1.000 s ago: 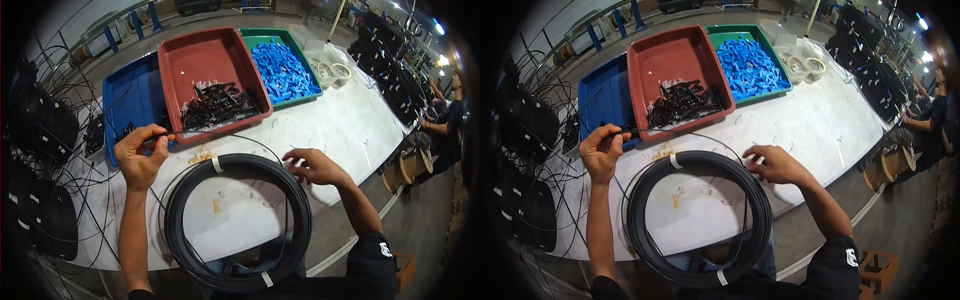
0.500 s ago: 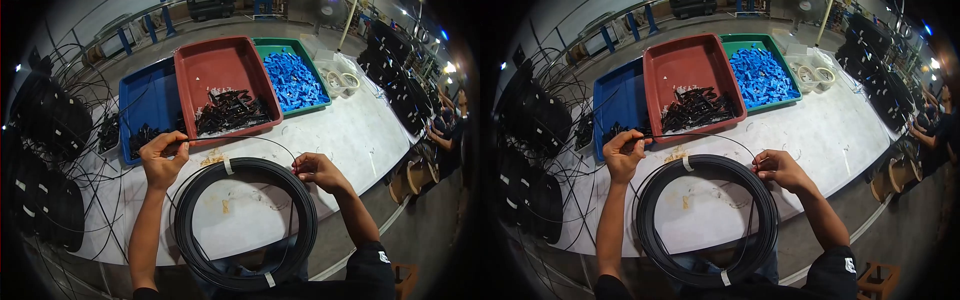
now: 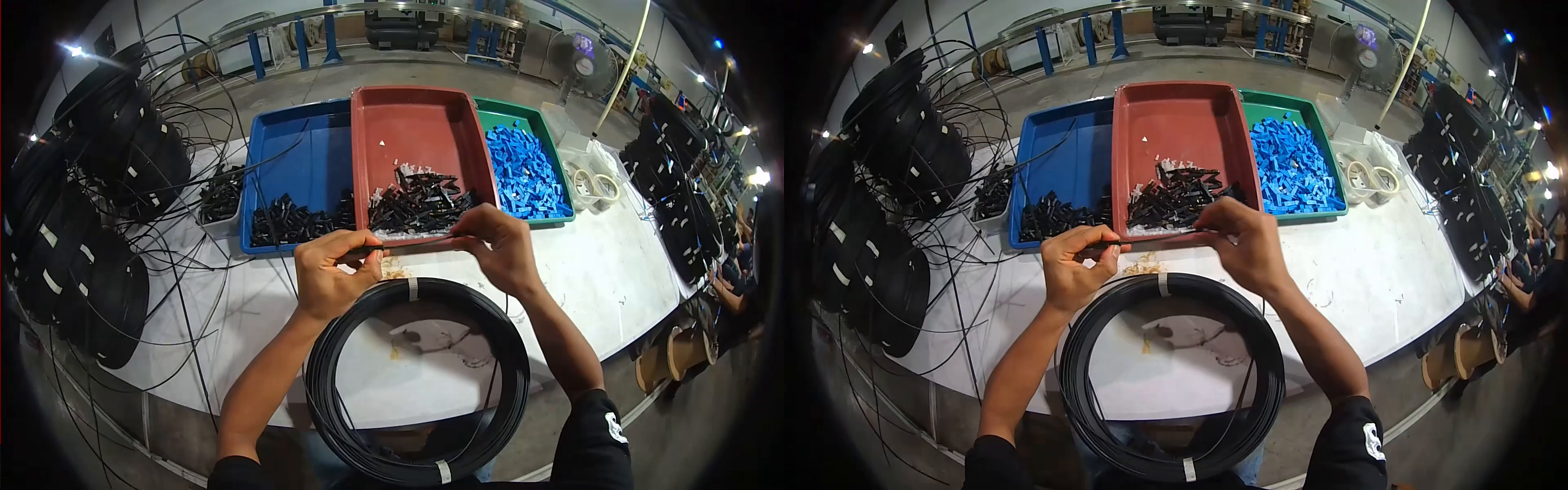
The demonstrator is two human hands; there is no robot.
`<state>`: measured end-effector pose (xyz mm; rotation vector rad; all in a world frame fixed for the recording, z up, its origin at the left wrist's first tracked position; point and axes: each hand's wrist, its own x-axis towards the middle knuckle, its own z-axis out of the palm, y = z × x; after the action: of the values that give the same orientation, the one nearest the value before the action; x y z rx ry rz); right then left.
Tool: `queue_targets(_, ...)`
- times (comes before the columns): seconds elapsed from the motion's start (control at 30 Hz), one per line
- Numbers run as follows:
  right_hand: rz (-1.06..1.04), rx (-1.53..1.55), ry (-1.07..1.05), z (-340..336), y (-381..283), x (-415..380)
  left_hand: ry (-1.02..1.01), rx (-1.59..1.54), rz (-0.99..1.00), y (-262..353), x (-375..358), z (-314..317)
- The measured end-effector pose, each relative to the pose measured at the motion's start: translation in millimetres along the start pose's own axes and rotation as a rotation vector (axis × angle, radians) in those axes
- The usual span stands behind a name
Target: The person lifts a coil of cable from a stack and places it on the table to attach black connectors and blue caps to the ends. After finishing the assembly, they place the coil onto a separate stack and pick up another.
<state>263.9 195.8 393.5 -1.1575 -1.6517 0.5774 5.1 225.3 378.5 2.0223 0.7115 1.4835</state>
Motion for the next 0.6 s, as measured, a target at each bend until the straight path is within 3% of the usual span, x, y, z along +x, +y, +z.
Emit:
queue_targets(0.1,-0.111,-0.055,-0.056,17,-17,9,0.011,0.016,-0.015,0,-3,-7)
queue_targets(0.17,-0.298,-0.238,-0.13,26,-23,11,0.004,0.025,-0.041,2,-5,-8)
queue_targets(0.3,-0.478,-0.328,-0.062,40,-36,4,-0.046,0.058,-0.052,7,-6,-9)
queue_targets(0.43,-0.364,-0.205,-0.104,46,-32,0,-0.067,0.022,-0.064,8,-10,1)
queue_targets(0.6,-0.462,-0.196,-0.101,37,-23,-5,-0.131,-0.07,-0.104,6,-14,3)
